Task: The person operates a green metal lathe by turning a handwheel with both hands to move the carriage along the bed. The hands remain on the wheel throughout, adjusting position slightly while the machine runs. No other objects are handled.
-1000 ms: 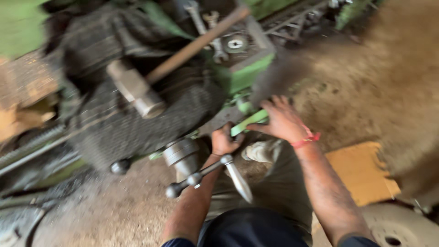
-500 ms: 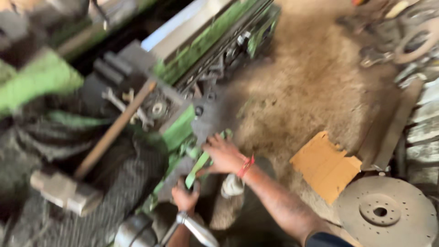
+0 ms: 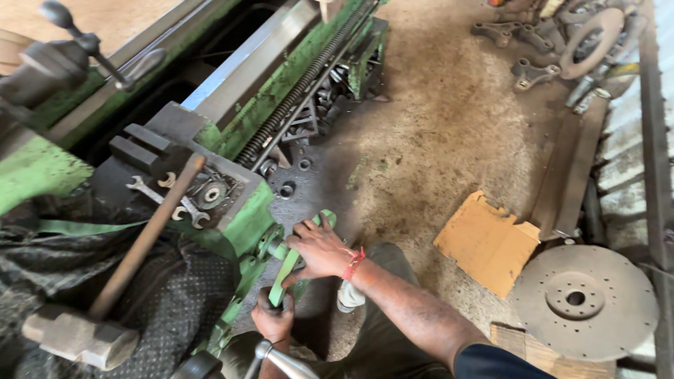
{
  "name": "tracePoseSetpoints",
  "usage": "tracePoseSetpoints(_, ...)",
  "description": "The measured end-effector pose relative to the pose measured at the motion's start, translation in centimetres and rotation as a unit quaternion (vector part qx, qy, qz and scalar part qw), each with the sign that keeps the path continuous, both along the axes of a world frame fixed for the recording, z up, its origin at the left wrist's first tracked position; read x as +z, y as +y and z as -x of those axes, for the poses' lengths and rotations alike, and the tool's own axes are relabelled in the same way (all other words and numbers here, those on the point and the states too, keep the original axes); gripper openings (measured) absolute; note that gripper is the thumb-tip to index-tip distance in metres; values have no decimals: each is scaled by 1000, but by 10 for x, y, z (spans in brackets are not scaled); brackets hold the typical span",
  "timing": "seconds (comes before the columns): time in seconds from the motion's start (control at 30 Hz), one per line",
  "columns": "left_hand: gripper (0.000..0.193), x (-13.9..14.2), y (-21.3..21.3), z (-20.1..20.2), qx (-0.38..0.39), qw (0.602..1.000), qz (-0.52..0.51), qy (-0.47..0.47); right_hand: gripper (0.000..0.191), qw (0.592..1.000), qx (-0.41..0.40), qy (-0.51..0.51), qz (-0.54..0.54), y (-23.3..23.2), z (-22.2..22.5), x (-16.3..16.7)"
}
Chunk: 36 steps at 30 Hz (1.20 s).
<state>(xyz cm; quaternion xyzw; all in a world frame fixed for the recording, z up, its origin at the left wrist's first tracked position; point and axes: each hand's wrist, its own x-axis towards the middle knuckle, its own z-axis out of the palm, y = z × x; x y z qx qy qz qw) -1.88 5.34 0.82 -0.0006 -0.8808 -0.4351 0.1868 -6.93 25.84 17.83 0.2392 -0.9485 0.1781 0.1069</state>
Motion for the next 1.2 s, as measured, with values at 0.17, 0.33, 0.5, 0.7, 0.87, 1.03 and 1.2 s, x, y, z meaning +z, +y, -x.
tracePoseSetpoints(0.17, 29, -6, 0, -4, -3, 1000, 2, 24, 97, 1000, -8, -3, -17, -1, -6, -3)
tracePoseSetpoints(0.33, 31, -6, -2, -8, 2, 1000, 12, 22, 100, 1000, -8, -1, -17, -3, -9, -6)
tracePoseSetpoints(0.5, 31, -3, 0, -10, -3, 1000, -8, 20, 100, 1000, -8, 10, -17, -3, -13, -4)
tracePoseSetpoints(0.7, 29, -6, 1, -13, -4, 1000, -12, 18, 96, 1000, -9, 8, -7, -1, -15, -4)
tracePoseSetpoints(0.87, 29, -5, 4, -12, -3, 999, -11, 32, 99, 1000, -13, -12, -26, -2, -15, -3)
tracePoseSetpoints(1.03, 30, -4, 6, -16, -15, 999, -26, 38, 99, 999, -16, -13, -28, 0, -18, -2)
tracePoseSetpoints(1.2, 35, -6, 10, -22, -16, 998, 6, 61, 101, 999, -15, 27, -11, 5, -26, -7)
